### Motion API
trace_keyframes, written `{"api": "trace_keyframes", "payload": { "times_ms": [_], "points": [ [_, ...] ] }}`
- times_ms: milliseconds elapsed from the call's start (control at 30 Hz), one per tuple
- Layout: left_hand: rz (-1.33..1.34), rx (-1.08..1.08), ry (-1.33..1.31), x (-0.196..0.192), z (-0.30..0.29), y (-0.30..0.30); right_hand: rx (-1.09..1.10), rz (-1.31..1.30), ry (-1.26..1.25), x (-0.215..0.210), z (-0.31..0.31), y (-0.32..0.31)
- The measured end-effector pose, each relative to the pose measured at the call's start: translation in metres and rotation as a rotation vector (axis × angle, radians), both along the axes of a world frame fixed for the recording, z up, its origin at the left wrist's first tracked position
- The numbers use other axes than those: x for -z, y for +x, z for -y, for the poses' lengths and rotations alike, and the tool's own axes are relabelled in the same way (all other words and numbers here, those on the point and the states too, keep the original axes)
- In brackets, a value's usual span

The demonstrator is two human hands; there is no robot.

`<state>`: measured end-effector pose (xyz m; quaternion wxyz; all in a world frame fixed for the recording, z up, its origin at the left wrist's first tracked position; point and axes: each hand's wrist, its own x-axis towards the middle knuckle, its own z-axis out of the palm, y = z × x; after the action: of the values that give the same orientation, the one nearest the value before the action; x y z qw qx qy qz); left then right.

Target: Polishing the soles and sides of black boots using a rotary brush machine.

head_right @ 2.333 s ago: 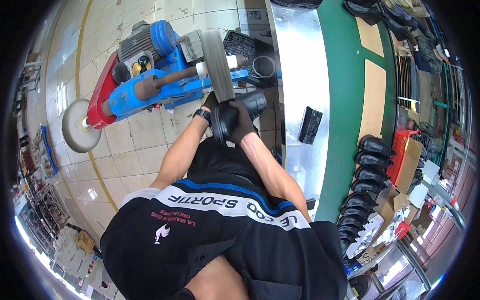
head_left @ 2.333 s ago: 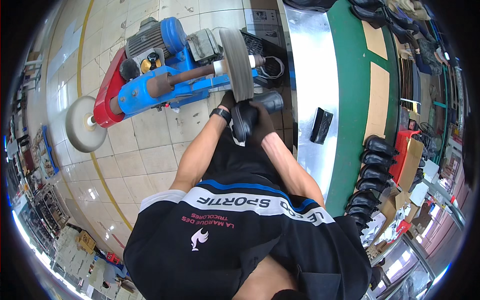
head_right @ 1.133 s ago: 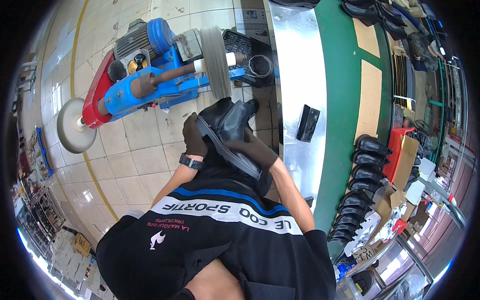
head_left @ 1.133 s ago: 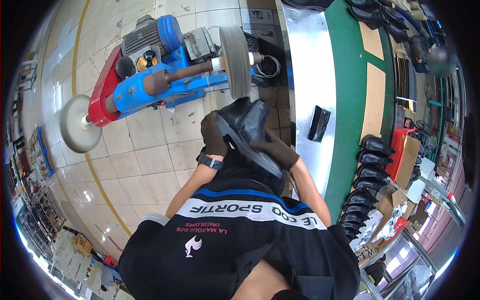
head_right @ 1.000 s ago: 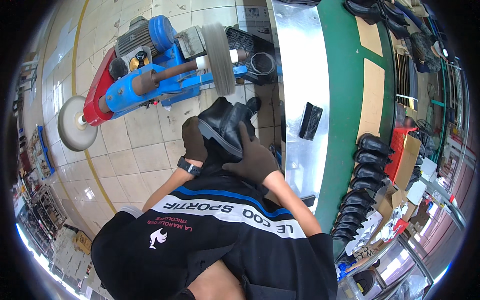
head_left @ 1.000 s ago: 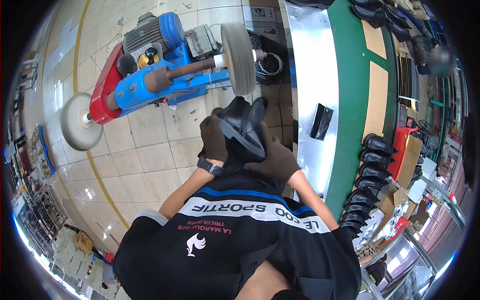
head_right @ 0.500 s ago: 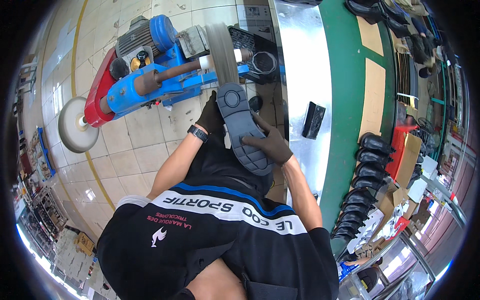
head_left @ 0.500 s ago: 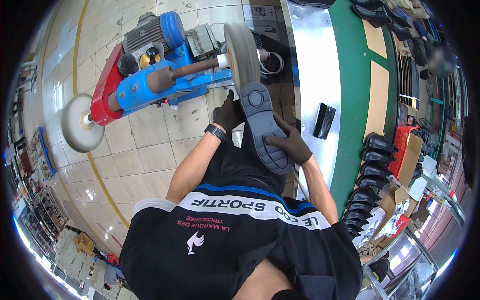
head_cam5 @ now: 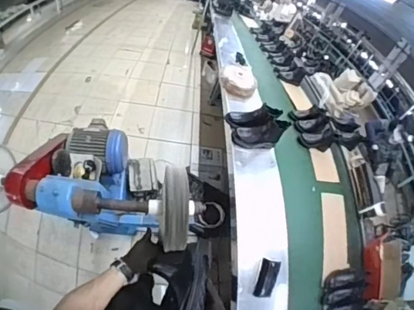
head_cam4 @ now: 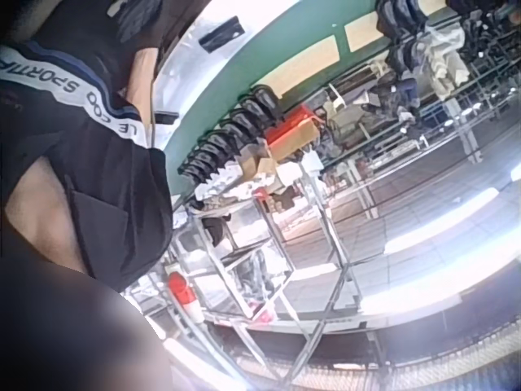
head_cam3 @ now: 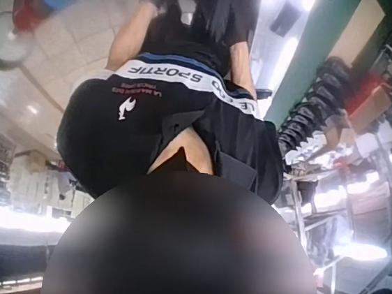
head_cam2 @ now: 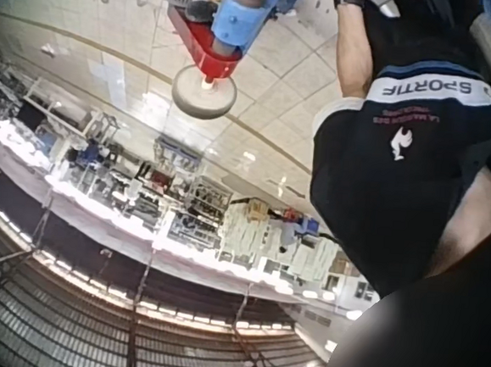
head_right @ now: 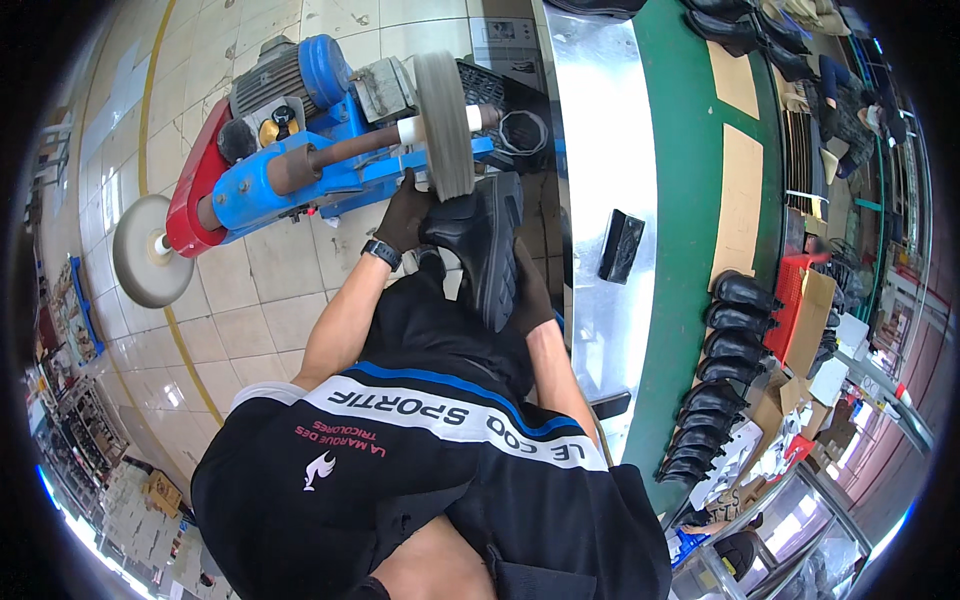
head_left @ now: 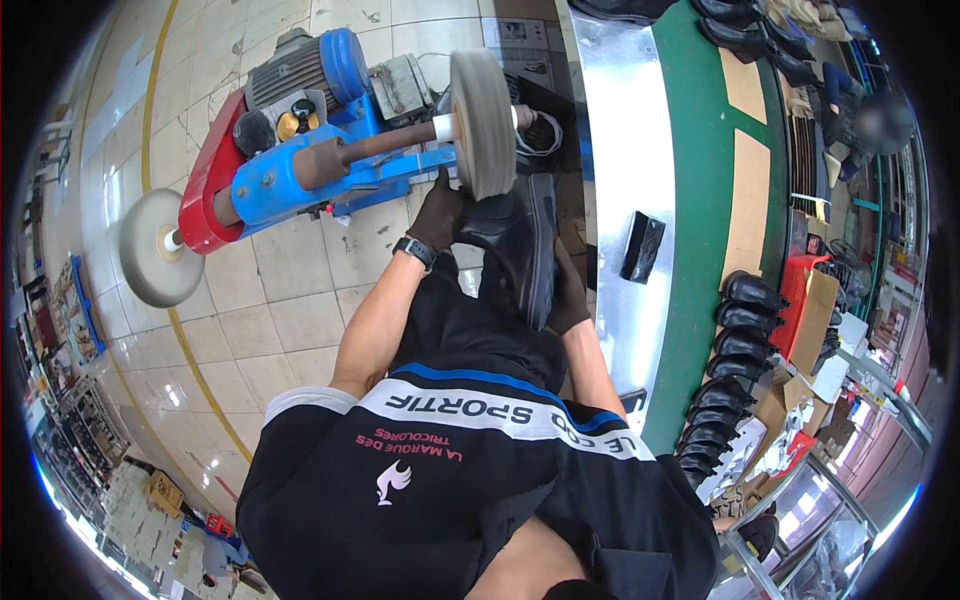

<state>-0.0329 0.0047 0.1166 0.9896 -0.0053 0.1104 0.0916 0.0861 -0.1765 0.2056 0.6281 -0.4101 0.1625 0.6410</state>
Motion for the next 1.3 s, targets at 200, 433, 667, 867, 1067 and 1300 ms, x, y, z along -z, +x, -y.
{"api": "trace_keyframes", "payload": {
  "times_ms": [200, 433, 667, 867, 1067, 1300],
  "points": [
    [-0.225, -0.035, 0.194, -0.028, 0.014, 0.021, -0.334, 0.820, -0.211, -0.015, 0.020, 0.019],
    [-0.397, -0.044, 0.786, 0.087, 0.033, -0.038, -0.526, 1.112, -0.124, -0.048, -0.001, -0.005],
    [-0.592, -0.201, 0.973, -0.044, 0.041, -0.060, -0.543, 1.026, -0.043, -0.048, 0.004, -0.018],
    [-0.591, -0.023, 0.750, -0.009, 0.020, -0.049, -0.460, 0.926, -0.143, -0.010, -0.006, -0.012],
    [-0.628, 0.064, 0.504, 0.034, -0.018, -0.025, -0.145, 0.289, -0.057, 0.041, -0.048, 0.003],
    [-0.677, 0.232, 0.885, 0.090, -0.046, -0.032, -0.161, 0.150, -0.198, 0.048, -0.096, 0.010]
  ]
}}
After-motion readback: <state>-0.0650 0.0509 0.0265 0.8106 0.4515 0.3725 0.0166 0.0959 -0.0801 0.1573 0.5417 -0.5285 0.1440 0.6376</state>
